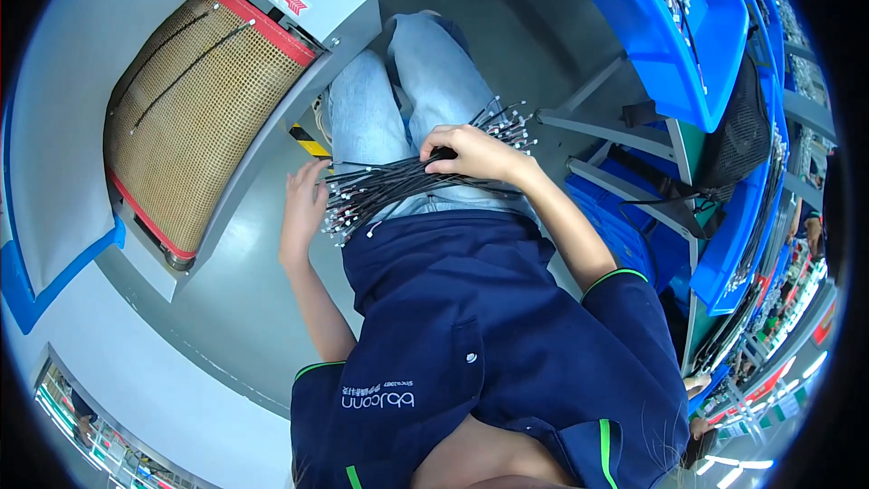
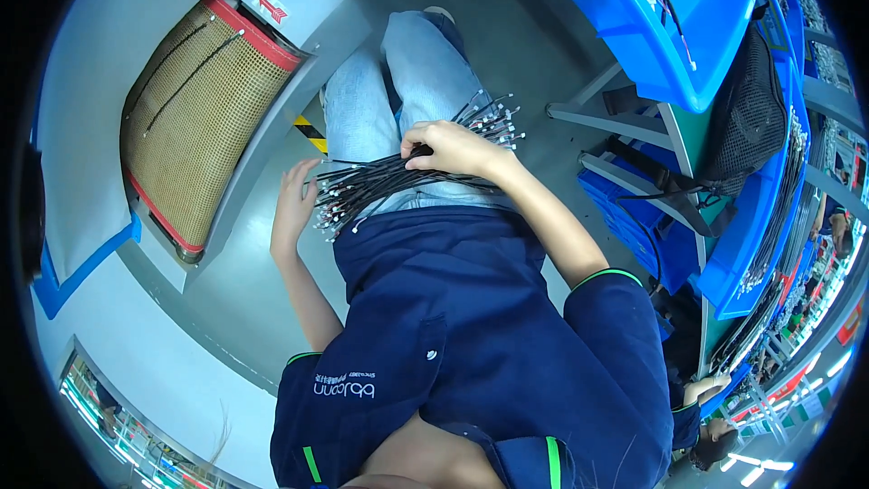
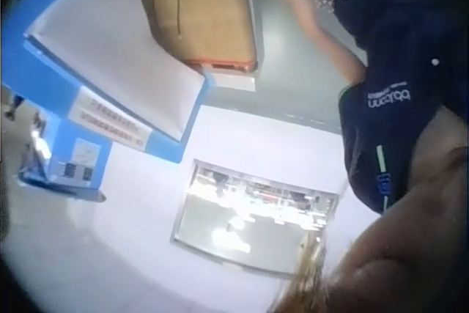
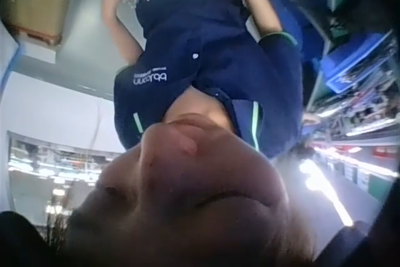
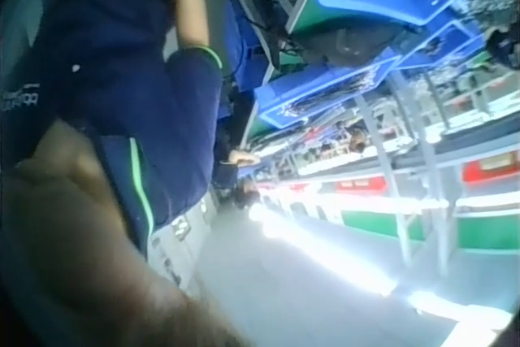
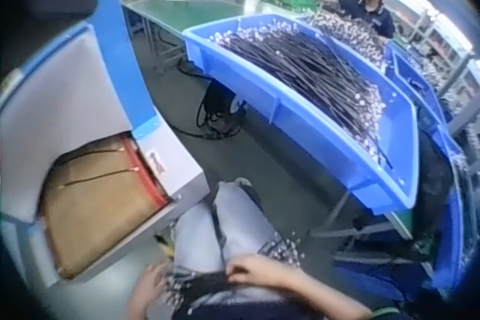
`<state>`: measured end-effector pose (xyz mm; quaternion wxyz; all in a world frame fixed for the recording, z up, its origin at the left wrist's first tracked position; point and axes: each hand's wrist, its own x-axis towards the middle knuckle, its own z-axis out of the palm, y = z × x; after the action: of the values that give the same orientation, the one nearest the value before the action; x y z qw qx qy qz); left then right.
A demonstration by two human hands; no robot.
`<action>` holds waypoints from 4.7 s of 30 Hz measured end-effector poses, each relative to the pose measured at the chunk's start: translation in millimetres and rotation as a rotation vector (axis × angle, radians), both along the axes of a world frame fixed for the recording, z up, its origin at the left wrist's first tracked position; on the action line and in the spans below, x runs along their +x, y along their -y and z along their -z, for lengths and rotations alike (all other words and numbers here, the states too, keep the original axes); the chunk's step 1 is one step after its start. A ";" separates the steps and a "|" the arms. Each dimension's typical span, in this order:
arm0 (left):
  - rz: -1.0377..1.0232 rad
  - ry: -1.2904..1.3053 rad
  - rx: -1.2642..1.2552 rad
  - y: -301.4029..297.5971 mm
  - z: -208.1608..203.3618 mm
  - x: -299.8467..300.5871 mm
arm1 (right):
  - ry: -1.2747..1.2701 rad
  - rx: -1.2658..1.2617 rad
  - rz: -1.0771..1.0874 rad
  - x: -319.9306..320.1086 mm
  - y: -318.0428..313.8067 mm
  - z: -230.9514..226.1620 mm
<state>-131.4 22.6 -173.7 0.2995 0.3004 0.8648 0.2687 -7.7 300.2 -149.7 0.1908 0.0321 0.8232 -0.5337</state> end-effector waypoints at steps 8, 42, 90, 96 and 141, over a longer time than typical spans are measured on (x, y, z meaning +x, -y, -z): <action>-0.382 -0.083 -0.134 23.6 43.1 -13.8 | 0.010 0.003 -0.167 2.6 0.0 -4.2; 0.065 0.303 0.205 -53.8 -94.8 10.4 | -0.558 0.227 0.039 -24.0 29.6 -68.4; 0.096 -0.457 0.696 -55.2 -84.6 20.1 | -0.560 0.123 0.158 -18.7 31.6 -77.7; 0.083 -0.461 0.668 -59.1 -85.9 21.9 | -0.526 0.096 0.167 -17.4 31.2 -76.8; -0.278 -0.382 0.399 30.9 -76.1 -11.6 | -0.618 0.292 0.289 18.3 -41.9 -88.4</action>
<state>-143.0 -8.3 -97.6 0.0271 0.2773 0.8684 0.4101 10.6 342.1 -61.3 -0.1504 0.0122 0.8965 -0.4166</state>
